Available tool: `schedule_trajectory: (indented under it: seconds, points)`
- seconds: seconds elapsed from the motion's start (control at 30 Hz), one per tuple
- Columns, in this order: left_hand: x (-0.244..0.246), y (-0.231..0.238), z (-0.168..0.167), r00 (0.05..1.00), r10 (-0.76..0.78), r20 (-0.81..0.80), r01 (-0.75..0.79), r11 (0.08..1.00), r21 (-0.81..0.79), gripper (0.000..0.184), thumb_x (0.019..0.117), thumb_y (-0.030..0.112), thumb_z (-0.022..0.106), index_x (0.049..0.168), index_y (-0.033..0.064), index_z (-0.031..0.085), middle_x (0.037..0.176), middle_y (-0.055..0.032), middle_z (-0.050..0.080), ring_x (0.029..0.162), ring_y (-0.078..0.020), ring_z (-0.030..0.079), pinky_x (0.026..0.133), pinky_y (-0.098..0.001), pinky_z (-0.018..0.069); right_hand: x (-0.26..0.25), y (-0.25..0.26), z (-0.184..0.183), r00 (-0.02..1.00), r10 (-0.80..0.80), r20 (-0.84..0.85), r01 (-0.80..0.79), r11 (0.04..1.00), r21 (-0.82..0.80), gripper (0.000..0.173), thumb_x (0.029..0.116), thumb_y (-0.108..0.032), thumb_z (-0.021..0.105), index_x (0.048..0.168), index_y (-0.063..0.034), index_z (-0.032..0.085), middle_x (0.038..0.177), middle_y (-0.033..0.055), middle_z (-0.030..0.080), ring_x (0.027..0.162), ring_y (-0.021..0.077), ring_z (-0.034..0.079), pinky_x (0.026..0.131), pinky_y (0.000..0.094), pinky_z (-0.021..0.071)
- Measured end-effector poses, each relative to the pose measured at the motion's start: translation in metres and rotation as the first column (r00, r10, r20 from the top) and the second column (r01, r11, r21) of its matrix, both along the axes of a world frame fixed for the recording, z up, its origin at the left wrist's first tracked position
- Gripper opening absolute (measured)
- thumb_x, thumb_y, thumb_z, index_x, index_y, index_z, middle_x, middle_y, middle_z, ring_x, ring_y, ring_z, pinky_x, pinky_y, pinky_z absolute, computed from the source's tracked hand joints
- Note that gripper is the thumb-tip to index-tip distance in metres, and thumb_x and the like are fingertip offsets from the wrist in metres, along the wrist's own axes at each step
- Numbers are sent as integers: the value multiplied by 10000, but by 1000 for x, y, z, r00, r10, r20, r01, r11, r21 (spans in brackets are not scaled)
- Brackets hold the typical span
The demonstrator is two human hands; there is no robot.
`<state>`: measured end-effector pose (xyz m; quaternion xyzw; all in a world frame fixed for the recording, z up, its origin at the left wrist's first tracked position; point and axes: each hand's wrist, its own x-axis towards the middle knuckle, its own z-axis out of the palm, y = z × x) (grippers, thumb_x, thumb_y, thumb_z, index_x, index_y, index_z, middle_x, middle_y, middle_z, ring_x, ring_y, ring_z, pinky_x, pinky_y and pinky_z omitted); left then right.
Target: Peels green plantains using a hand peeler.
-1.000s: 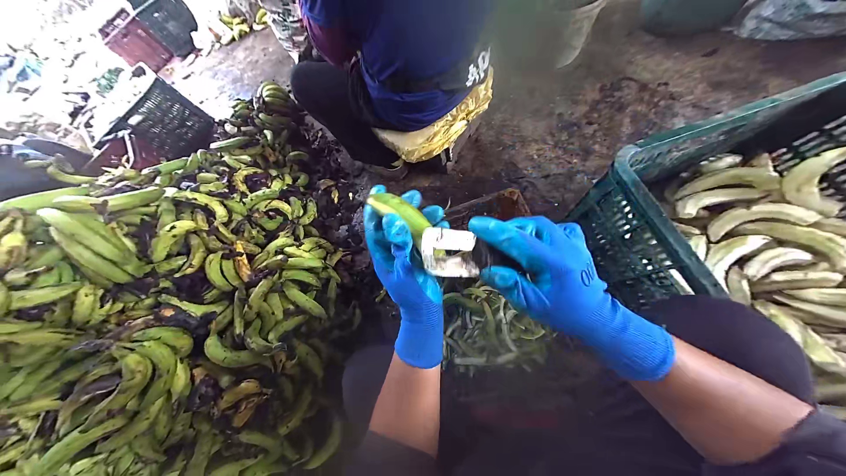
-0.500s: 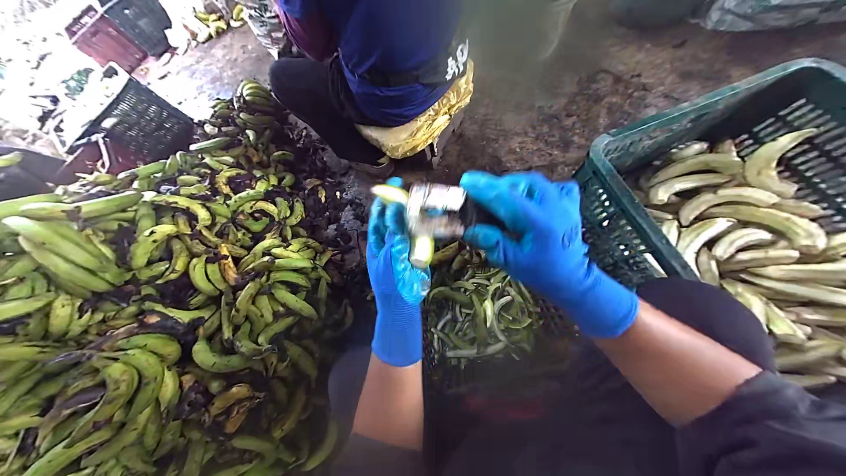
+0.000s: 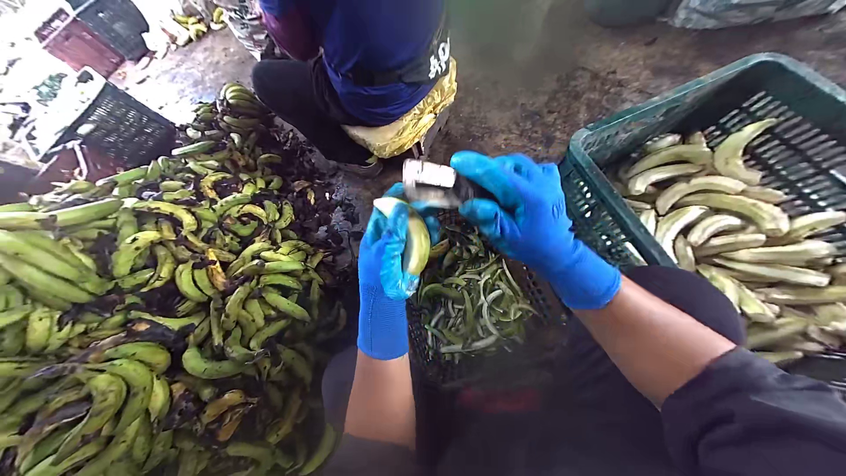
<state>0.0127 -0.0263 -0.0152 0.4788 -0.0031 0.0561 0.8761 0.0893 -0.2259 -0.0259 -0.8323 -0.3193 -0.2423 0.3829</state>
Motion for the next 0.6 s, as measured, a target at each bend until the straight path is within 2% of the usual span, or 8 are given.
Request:
schedule_trajectory:
  seconds: [0.1,0.17,0.2,0.3,0.4,0.47,0.53,0.6]
  points:
    - [1,-12,19,982,188,30,-151,864,-480,399,1118,290,255,1285,96,561,1225,-67,664,1120,-180,669,945,-334,566,-33,11,-9,982,-2,191,0,1000,11,546,1003,-597,470,1393,-255,639,1174,129,709,1037,269,661,891,512,446]
    - [-7,-19,27,982,182,47,-110,761,-640,386,1109,321,301,1297,83,541,1265,-63,642,1184,-158,646,997,-300,542,-40,10,-9,971,7,240,-11,1000,16,509,982,-570,541,1362,-250,654,1167,129,713,1043,271,655,906,502,425]
    - [-10,-21,26,984,153,86,-61,756,-652,362,1100,306,333,1275,82,556,1243,-63,649,1158,-156,655,973,-295,551,-38,8,-6,971,22,239,-24,1000,6,512,989,-586,528,1349,-247,661,1163,132,713,1038,275,656,901,505,428]
    - [-10,-22,18,978,10,206,88,884,-459,311,1044,214,416,1228,92,635,1235,-80,671,1105,-175,670,865,-315,588,-24,6,5,989,84,126,-81,996,-27,562,1007,-626,435,1378,-270,661,1171,121,723,1037,262,677,855,534,461]
    - [-15,-25,19,984,145,106,-141,989,-42,414,1080,255,296,1354,115,573,1230,-49,677,1023,-111,681,802,-262,583,-27,5,-2,986,89,145,-87,996,-16,553,984,-603,492,1345,-230,683,1193,140,716,1060,282,669,878,545,454]
    - [-20,-34,18,952,295,81,-306,925,225,382,1090,250,307,1350,137,564,1252,-2,666,951,-52,671,762,-220,570,-25,4,-4,983,100,154,-96,995,-32,526,992,-582,492,1362,-252,668,1200,136,712,1054,288,665,870,538,440]
    - [-24,-38,11,938,332,96,-344,863,370,349,1080,233,324,1264,96,588,997,8,678,760,-46,648,650,-231,570,-14,4,1,989,128,69,-123,990,-63,547,1011,-619,431,1394,-294,647,1188,123,714,1038,289,677,842,568,466]
    - [-30,-32,5,949,232,215,-310,813,492,351,1100,232,321,1195,19,583,916,34,642,800,10,626,737,-206,557,-5,3,9,986,163,-28,-165,983,-87,618,1017,-656,332,1411,-289,635,1188,113,714,1057,290,663,842,573,445]
